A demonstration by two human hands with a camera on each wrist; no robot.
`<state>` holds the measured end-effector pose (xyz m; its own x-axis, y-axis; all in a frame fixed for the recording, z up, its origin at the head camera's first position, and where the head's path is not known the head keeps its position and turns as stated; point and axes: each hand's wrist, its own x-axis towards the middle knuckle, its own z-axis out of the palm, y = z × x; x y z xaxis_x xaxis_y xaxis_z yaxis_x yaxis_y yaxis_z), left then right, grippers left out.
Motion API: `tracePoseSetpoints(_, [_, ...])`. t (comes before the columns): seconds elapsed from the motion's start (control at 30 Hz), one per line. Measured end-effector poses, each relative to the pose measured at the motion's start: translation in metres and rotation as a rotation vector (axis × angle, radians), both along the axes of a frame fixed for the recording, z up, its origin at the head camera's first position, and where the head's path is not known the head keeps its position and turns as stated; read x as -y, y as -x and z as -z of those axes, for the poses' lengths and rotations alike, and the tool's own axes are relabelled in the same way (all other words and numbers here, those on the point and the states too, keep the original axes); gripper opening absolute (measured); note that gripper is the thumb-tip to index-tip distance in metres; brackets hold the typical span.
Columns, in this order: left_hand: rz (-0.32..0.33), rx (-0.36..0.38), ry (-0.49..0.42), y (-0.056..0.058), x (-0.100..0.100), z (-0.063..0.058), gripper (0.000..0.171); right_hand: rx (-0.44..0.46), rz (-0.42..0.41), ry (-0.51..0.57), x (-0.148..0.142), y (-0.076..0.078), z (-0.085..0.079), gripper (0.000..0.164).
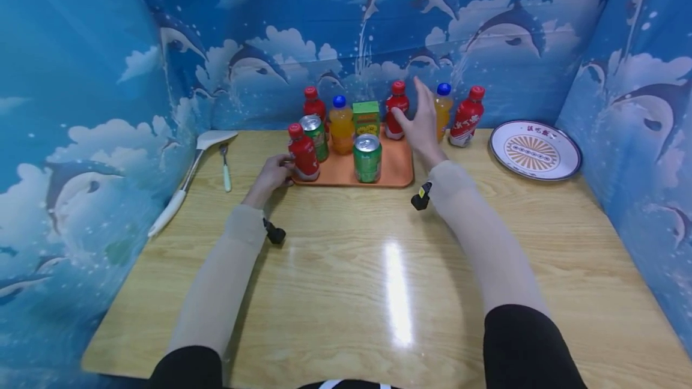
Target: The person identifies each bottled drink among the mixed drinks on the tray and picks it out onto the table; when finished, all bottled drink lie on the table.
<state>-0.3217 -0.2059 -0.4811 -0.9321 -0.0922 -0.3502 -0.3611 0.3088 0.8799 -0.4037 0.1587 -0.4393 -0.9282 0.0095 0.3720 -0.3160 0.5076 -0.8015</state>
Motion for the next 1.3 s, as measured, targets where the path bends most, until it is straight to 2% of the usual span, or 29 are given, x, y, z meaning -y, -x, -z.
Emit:
tracePoseSetpoints(0.27, [-0.010,0.006,0.018,0.002,0.000,0.003,0.048,0.134,-0.017,0.039,0.009,0.008,0.009,0.085])
tracePoseSetpoints(0.47, [-0.027,0.018,0.037,0.002,-0.001,0.003,0.050,0.169,-0.003,0.071,0.014,0.015,0.017,0.082])
tracePoseSetpoints(0.6, [-0.030,0.006,0.033,0.000,-0.001,0.002,0.047,0.205,0.036,0.080,0.019,0.017,0.020,0.077])
tracePoseSetpoints(0.77, [-0.019,-0.006,0.017,0.001,0.000,0.002,0.046,0.203,0.086,0.059,0.023,0.019,0.023,0.072])
tracePoseSetpoints(1.0, [-0.011,-0.003,0.003,0.003,0.000,0.002,0.048,0.197,0.087,0.072,0.024,0.021,0.026,0.073])
tracePoseSetpoints(1.3, [-0.004,-0.004,0.031,0.001,-0.001,0.001,0.047,0.227,0.071,0.196,0.024,0.023,0.028,0.072])
